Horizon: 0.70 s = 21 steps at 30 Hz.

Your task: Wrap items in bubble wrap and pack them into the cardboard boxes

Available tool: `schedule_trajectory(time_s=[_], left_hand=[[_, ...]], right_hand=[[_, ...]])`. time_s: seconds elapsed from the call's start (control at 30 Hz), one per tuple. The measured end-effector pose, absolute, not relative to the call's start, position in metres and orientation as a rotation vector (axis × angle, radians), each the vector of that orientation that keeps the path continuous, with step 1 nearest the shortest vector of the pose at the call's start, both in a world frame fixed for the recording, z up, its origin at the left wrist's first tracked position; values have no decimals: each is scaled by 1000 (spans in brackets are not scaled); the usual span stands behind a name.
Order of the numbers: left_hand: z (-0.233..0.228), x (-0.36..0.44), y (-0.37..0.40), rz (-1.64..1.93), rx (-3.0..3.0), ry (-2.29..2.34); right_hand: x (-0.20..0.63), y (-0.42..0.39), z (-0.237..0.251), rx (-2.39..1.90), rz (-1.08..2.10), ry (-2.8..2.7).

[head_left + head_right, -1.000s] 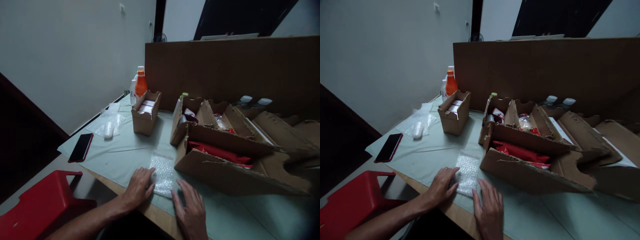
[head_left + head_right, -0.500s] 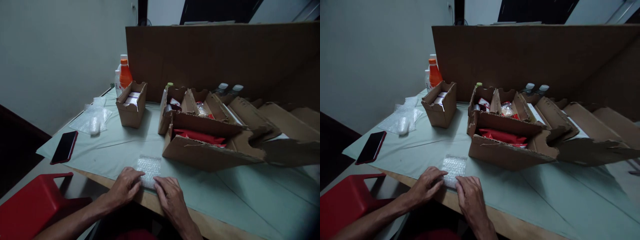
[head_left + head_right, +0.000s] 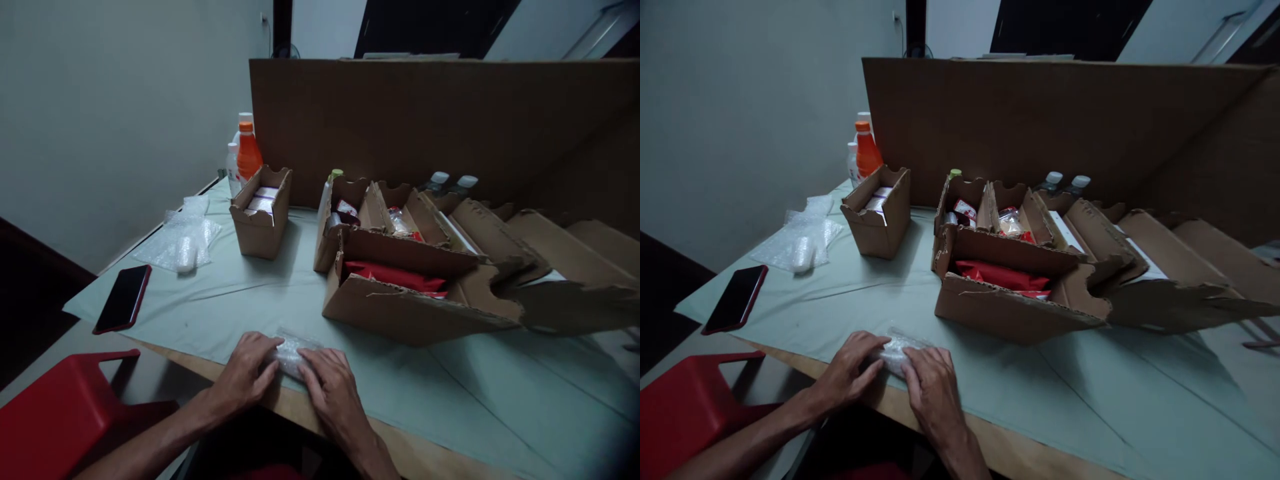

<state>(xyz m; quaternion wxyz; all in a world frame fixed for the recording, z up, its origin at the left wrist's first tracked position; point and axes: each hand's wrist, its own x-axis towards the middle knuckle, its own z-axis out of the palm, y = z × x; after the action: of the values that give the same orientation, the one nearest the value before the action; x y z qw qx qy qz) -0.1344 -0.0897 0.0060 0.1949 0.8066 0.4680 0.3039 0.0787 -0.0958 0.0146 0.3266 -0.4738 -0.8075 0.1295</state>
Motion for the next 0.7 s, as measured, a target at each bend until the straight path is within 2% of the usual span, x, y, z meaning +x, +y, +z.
schedule_trajectory(time_s=[0.13, 0.23, 0.37, 0.47, 0.57, 0.7], left_hand=[[3, -132, -72, 753, 2298, 1530], [2, -130, -62, 725, 2315, 1627], [3, -133, -67, 899, 2103, 1582], [5, -135, -75, 1003, 1713, 1496], [13, -129, -79, 983, 1340, 1329], [31, -111, -81, 903, 1383, 1216]], right_hand=[[78, -96, 17, -1306, 128, -2110], [71, -93, 21, -1273, 150, -2244], [63, -80, 20, -1324, 189, -2263], [62, -75, 19, -1375, 370, -2044], [66, -83, 24, -1428, 698, -1841], [82, -103, 37, -1443, 1012, -1845]])
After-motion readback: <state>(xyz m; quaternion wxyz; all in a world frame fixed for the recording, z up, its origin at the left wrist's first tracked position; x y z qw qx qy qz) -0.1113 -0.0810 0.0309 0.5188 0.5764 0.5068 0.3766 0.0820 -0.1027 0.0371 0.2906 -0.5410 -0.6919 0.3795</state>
